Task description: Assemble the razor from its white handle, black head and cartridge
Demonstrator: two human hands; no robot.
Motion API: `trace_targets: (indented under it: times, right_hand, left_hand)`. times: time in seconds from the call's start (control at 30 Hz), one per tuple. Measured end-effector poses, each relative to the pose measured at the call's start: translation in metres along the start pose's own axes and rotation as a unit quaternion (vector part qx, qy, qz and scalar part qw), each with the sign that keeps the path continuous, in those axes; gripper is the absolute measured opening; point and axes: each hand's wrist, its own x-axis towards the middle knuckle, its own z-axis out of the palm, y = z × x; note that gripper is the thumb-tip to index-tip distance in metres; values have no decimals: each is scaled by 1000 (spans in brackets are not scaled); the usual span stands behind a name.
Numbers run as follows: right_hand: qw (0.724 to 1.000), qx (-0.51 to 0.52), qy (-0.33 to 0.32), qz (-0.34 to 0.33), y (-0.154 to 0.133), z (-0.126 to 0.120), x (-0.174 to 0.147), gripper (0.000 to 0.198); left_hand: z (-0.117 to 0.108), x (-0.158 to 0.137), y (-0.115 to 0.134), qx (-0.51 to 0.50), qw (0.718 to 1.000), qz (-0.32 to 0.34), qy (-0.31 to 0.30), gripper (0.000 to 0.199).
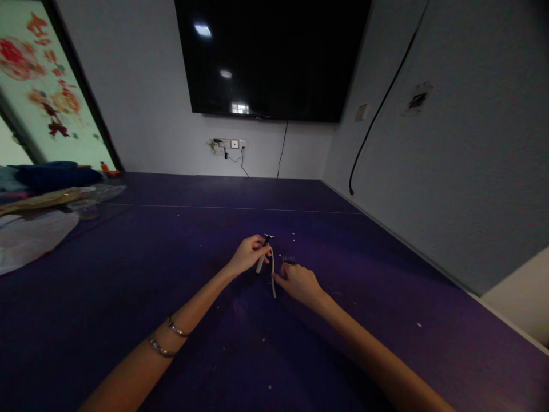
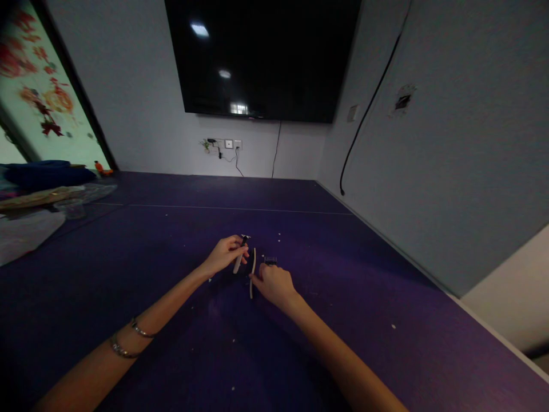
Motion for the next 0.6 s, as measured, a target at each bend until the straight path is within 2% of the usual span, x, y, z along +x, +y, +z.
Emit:
trace_targets:
  times: [0.17, 0.33, 0.5, 0.6]
  right_hand:
    - [999, -45, -17, 4, -22, 15, 12, 44]
    - [998, -53, -30, 12, -27, 21, 15, 40]
    - [1000, -13, 0, 21, -5, 5, 15, 38]
    - [995, 84, 43, 11, 25, -15, 16, 38]
  left_hand:
    - [3, -6, 1, -11, 1000, -4, 10, 22]
    - [7, -8, 6, -31, 999, -2, 8, 22]
    - [10, -9, 9, -33, 999, 8, -9, 23]
    - [10, -10, 11, -32, 999, 29, -12, 22]
